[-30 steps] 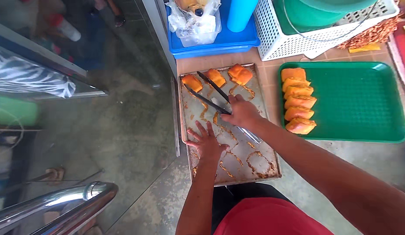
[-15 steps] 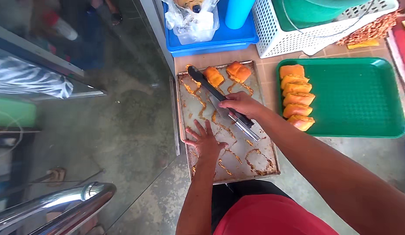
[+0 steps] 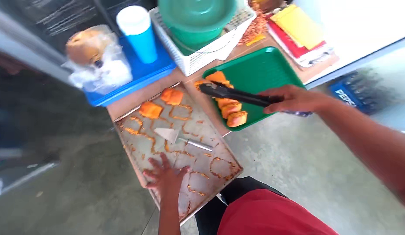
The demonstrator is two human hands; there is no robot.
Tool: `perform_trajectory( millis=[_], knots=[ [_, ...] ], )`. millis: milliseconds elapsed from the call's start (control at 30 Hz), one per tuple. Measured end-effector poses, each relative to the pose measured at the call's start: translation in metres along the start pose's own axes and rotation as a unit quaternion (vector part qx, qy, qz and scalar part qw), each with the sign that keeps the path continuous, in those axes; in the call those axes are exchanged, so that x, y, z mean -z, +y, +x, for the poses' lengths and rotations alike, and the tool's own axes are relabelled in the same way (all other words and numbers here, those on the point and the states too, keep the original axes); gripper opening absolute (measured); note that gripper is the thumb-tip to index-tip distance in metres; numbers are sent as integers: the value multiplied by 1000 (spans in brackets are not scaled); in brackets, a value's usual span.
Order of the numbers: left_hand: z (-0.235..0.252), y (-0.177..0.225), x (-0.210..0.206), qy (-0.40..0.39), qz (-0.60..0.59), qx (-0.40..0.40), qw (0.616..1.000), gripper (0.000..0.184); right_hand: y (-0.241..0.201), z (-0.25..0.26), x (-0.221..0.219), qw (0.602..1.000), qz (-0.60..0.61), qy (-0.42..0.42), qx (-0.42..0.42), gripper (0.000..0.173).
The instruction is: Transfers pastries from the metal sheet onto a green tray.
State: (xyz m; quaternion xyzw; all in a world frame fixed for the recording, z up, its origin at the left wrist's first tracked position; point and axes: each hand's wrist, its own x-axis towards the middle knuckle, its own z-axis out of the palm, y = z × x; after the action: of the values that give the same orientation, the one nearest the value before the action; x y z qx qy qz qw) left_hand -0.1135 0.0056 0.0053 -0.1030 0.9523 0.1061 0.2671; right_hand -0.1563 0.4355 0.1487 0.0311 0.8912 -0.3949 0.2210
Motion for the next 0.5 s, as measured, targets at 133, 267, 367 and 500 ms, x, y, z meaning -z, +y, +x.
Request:
perform_trajectory(
  millis=[133,267,367,500],
  knots=[
    [2,-1,-4,15,27,1,1000,127,64,-3,62,967,-221,125,-12,55],
    [4,0,-5,16,42,10,999,128,82,33,72,928,-342,135,-60,60],
    [3,2,-3,8,38,18,999,128,85,60,78,922,-362,104,-90,69],
    [3,1,-4,2,40,22,999,128,59,71,97,911,-391,72,-108,59]
  ],
)
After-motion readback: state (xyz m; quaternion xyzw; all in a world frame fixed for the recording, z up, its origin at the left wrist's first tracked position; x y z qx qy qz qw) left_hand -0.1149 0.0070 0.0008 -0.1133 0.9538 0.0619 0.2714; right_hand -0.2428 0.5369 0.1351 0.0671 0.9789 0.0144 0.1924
